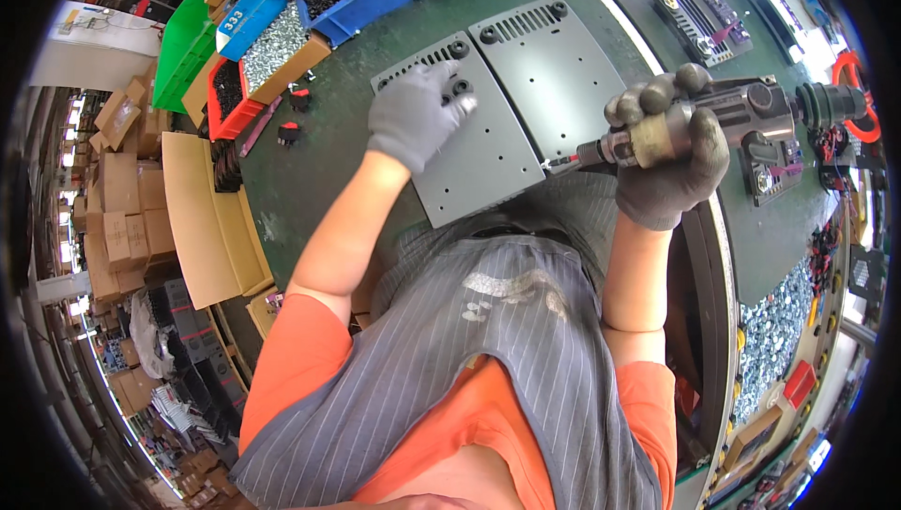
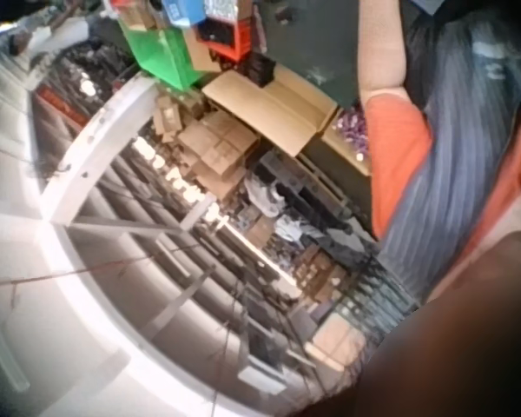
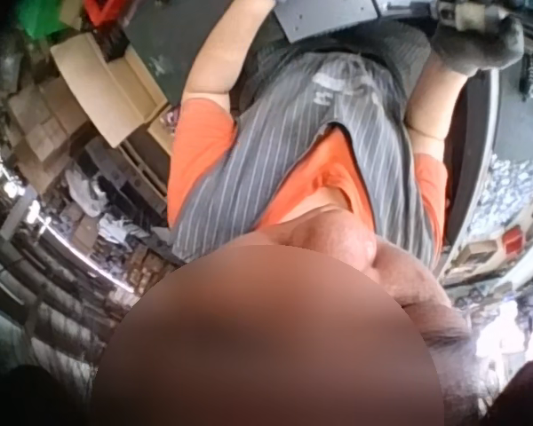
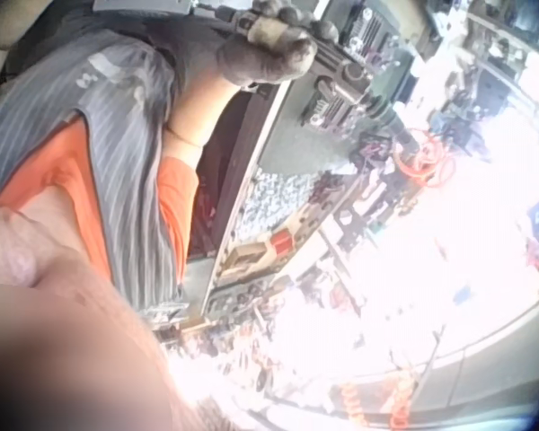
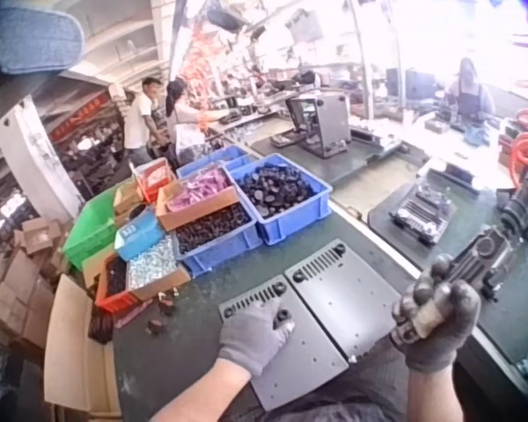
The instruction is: Use a power screwdriver to assemble metal housings and install cooling fans for electronic units.
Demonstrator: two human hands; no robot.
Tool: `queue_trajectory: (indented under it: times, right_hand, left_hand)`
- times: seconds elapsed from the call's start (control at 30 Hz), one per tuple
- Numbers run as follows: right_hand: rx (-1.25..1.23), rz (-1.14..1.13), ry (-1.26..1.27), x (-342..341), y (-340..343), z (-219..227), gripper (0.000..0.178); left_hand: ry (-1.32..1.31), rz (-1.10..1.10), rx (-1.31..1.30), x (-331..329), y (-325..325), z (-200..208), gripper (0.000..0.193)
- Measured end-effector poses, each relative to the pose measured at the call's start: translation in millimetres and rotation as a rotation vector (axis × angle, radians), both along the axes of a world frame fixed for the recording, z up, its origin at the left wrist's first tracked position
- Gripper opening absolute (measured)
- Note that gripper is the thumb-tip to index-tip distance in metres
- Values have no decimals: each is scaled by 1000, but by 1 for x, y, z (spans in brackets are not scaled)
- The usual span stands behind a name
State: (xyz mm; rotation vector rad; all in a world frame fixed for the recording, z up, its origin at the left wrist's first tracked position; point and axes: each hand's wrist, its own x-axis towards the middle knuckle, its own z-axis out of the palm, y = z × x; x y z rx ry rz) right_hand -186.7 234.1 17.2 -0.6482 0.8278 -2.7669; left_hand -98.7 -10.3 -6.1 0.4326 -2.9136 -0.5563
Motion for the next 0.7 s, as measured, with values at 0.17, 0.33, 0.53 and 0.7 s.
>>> queue_trajectory:
  times: [0.17,0.33,0.53,0.7]
  right_hand:
    - [111,-59,15,0,14,-5,47]
    - [211,-113,47,0,6,-6,42]
    - [478,-19,147,-2,-21,-18,44]
    - [565,122,83,-11,-27,-24,41]
  left_hand:
    - [18,-143,47,-2,22,1,26]
    - [-29,-291,213,5,81,-11,27]
    - [-36,-246,216,1,93,-22,27]
    - [-16,-206,225,2,94,-21,28]
